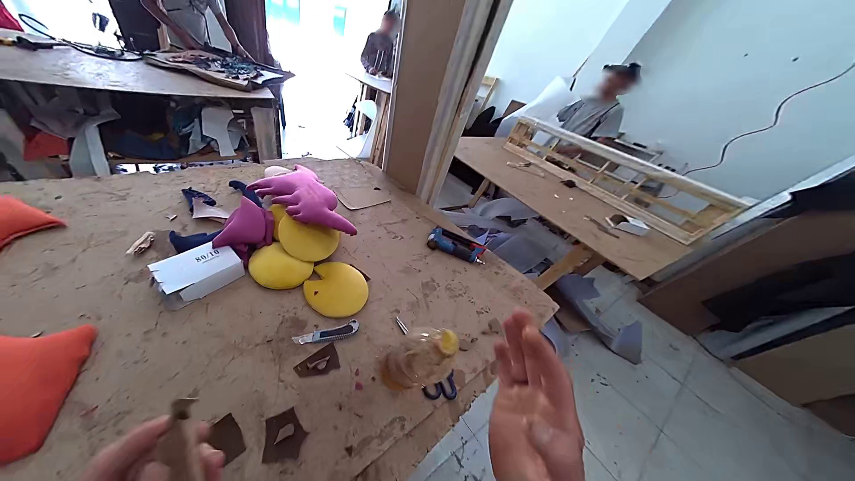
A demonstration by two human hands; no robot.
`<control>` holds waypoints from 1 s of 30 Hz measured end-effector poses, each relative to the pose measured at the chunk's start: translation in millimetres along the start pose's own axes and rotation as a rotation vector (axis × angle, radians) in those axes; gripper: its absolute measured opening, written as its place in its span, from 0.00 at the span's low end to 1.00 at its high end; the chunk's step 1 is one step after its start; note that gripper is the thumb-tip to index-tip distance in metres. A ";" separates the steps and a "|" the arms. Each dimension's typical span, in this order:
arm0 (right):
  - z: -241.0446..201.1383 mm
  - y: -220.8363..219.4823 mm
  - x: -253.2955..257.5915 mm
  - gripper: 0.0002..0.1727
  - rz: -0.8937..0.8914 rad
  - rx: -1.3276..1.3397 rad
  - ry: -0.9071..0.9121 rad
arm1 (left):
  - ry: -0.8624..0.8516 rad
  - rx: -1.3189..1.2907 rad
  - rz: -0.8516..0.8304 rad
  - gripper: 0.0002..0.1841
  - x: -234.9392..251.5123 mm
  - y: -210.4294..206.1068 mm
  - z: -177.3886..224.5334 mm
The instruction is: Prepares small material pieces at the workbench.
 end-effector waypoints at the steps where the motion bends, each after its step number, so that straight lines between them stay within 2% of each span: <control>1: 6.0 5.1 -11.1 0.35 0.036 -0.075 0.008 | 0.009 -0.013 -0.028 0.15 5.3 -11.3 -5.2; 4: 19.3 15.0 -26.9 0.37 0.027 -0.071 -0.063 | 0.102 -0.005 0.014 0.13 3.0 -29.9 -26.2; 8: 44.7 12.7 -12.6 0.42 0.015 -0.004 -0.097 | 0.151 -0.186 0.081 0.13 5.9 -37.5 -44.3; 11: 34.6 12.9 -10.3 0.43 0.014 -0.096 -0.094 | 0.159 -0.240 0.063 0.13 8.3 -46.1 -49.8; 14: -3.7 -36.7 -18.5 0.39 -0.155 -0.085 -0.055 | 0.144 -0.274 0.097 0.13 8.0 -47.7 -46.1; 16: -29.5 -94.8 -33.3 0.39 -0.337 0.010 -0.059 | 0.116 -0.333 0.109 0.14 9.6 -50.2 -43.8; 19: -51.6 -149.6 -47.8 0.40 -0.446 0.016 0.021 | 0.073 -0.377 0.123 0.14 11.1 -51.0 -38.3; 26: -60.8 -171.0 -46.4 0.41 -0.494 -0.107 0.148 | 0.009 -0.372 0.200 0.14 11.2 -43.7 -28.4; 30: -57.0 -177.0 -45.9 0.42 -0.491 -0.146 0.162 | -0.049 -0.305 0.165 0.14 11.5 -46.3 -22.3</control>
Point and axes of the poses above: each hand's wrist, its own x-axis towards the middle knuckle, its own y-axis out of the back of the hand, z = x × y, the point moved 9 cm from there along x, towards the middle knuckle, and after that the axes turned 3 degrees about -x, right-handed, at the moved point
